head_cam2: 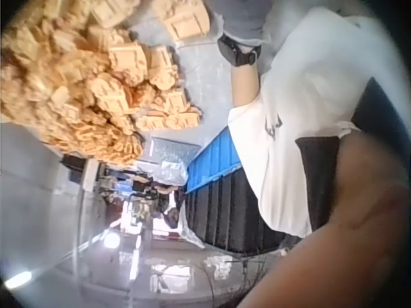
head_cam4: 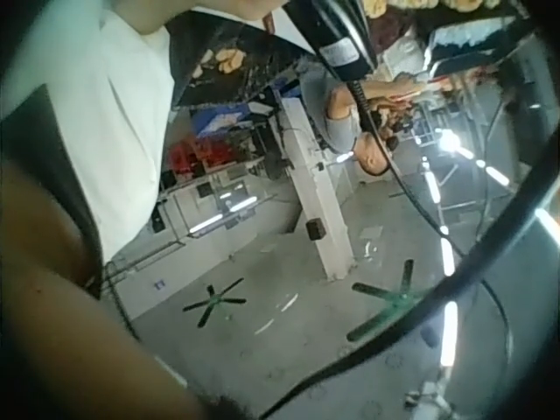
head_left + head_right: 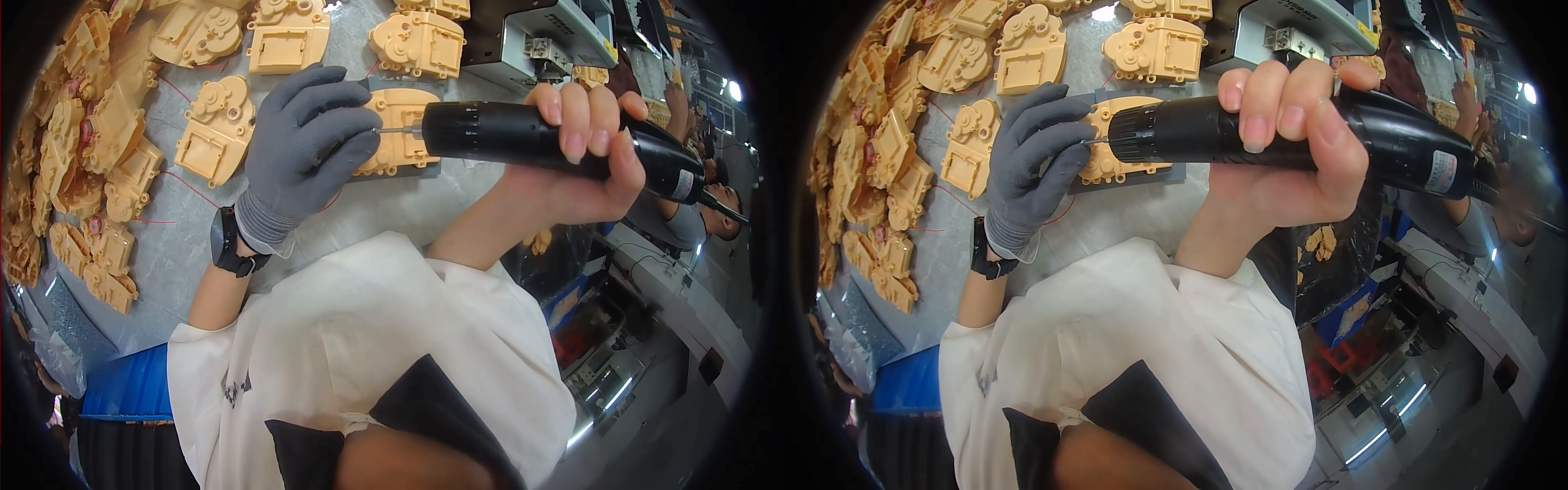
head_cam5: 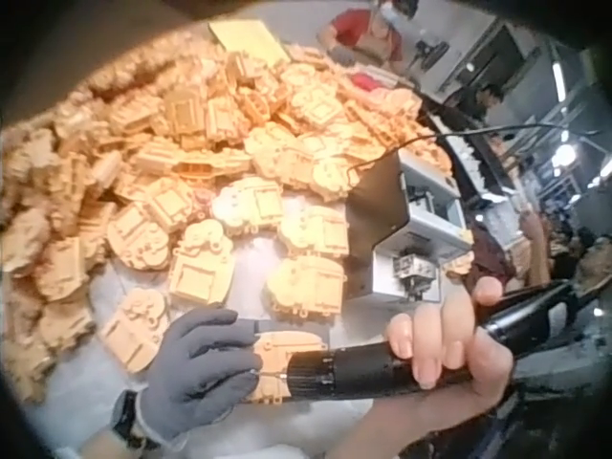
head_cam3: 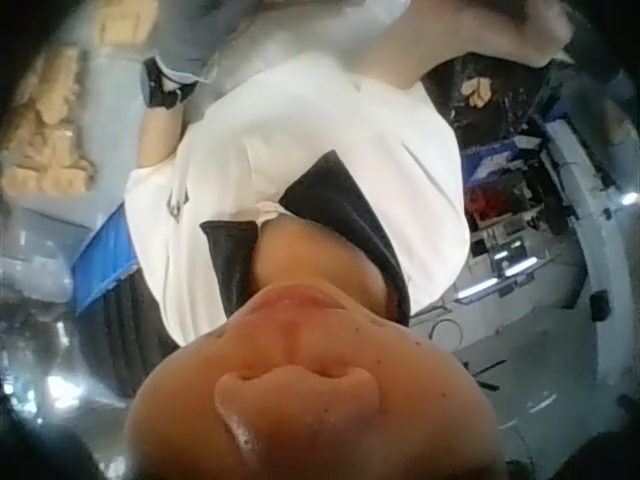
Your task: The person picks up plastic housing components, positions them onto a fixture, and fastens them by driving screws using an electric screwdriver.
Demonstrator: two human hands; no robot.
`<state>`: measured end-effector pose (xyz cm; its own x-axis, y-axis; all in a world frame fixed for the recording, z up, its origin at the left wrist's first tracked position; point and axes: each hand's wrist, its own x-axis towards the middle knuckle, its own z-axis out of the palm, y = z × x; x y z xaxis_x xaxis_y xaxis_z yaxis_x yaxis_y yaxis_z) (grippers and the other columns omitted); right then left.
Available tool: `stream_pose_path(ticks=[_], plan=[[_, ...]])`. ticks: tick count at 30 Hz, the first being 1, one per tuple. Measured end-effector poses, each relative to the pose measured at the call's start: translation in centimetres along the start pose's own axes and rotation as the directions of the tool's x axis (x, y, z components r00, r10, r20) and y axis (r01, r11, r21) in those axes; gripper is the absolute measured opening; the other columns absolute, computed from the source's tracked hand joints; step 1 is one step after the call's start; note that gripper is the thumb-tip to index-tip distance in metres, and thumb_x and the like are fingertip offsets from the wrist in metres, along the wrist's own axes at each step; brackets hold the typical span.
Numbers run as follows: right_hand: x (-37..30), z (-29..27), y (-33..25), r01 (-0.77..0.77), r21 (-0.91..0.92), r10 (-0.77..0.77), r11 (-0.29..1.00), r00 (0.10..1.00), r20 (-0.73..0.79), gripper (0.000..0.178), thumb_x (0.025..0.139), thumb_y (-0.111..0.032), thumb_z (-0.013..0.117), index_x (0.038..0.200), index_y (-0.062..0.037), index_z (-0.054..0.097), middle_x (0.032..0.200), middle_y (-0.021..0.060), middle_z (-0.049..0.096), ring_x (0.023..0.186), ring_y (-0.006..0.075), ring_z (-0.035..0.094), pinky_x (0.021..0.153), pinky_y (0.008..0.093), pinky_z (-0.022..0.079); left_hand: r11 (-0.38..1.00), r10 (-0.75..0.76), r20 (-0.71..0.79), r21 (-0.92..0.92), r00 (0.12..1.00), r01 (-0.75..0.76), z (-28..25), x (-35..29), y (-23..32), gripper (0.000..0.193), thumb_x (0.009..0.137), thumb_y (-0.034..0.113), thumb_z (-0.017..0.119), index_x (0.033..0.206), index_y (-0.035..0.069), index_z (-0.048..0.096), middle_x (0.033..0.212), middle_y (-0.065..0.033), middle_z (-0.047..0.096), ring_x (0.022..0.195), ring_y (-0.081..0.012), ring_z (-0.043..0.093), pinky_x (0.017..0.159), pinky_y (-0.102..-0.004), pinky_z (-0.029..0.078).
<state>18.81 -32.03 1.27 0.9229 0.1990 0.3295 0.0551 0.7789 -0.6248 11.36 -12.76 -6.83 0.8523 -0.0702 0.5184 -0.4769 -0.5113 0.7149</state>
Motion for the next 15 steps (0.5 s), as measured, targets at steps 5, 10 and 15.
stream_pose_path(ticks=[5, 10, 15], plan=[[0.0, 0.1, 0.1, 0.007, 0.043, -0.006, 0.999, 1.0, -0.009, 0.035, 0.078, -0.011, 0.044, 0.113, -0.0144, 0.048, 0.068, 0.0013, 0.046, 0.056, 0.0154, 0.045, 0.068, 0.0368, 0.039, 1.0, 0.006, -0.005, -0.025, 1.0, -0.006, 0.1, -0.1, -0.1, 0.017, 0.074, 0.015, 0.067, 0.088, 0.007, 0.062, 0.096, -0.0103, 0.062, 0.096, -0.0304, 0.056, 0.085, -0.0408, 0.044], [0.0, 0.9, 0.0, 0.006, -0.099, -0.003, 0.995, 1.0, 0.03, 0.029, 0.075, -0.011, 0.051, 0.103, -0.0085, 0.051, 0.067, -0.0003, 0.048, 0.058, 0.0118, 0.045, 0.07, 0.0338, 0.037, 0.999, -0.007, -0.01, -0.043, 1.0, 0.006, 0.2, -0.1, -0.2, 0.016, 0.074, 0.015, 0.067, 0.087, 0.006, 0.062, 0.097, -0.0114, 0.062, 0.096, -0.0305, 0.056, 0.083, -0.0396, 0.046], [0.1, 1.4, 0.1, 0.07, -0.267, -0.058, 0.961, 0.997, 0.054, 0.031, 0.075, -0.011, 0.049, 0.106, -0.0096, 0.051, 0.067, 0.0014, 0.047, 0.057, 0.0135, 0.045, 0.069, 0.0353, 0.038, 0.98, -0.162, -0.015, -0.122, 0.987, 0.159, -0.4, -0.7, 0.0, 0.049, 0.072, 0.023, 0.071, 0.114, 0.005, 0.055, 0.115, -0.0156, 0.055, 0.1, -0.0322, 0.055, 0.084, -0.038, 0.045]])
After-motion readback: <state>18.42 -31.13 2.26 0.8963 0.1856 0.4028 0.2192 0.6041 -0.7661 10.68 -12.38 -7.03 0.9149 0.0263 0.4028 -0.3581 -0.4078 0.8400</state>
